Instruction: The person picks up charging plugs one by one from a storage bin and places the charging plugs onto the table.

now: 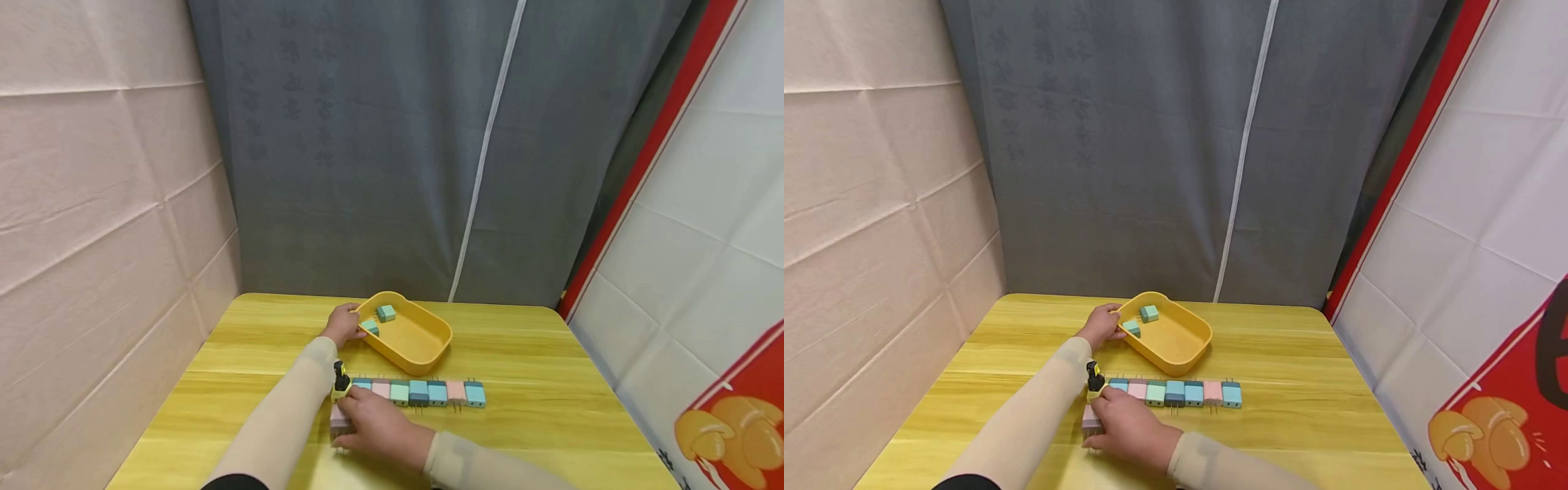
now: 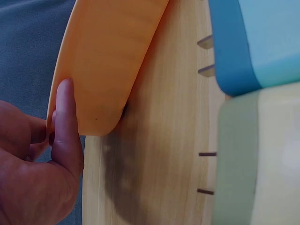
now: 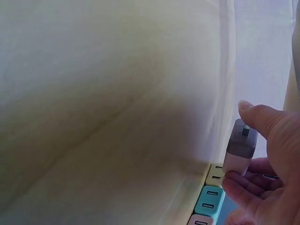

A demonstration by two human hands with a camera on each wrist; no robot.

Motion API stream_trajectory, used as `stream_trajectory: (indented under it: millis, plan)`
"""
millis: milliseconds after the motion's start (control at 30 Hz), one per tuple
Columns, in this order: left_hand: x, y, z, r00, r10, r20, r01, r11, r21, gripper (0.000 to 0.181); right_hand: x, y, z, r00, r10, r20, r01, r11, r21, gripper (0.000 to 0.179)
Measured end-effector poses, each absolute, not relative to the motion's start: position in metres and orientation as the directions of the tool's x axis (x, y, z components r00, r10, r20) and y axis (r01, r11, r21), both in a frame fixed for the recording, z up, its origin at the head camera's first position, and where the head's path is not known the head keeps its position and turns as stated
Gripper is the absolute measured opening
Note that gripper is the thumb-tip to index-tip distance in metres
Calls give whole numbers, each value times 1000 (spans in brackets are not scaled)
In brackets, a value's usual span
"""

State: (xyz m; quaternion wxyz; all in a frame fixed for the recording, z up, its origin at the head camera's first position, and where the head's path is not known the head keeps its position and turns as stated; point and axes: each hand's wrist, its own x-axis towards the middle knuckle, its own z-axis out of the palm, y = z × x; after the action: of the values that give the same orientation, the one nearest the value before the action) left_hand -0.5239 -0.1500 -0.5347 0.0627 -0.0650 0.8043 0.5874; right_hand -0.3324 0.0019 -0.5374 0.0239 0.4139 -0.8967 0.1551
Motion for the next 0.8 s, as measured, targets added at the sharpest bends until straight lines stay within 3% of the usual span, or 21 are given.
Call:
stream_trajectory:
  millis: [800]
  plan:
    - [-521, -150, -532, -985, -18, -174, -172, 284, 943, 46, -337, -7, -554, -638, -737, 224, -769, 596, -232, 47]
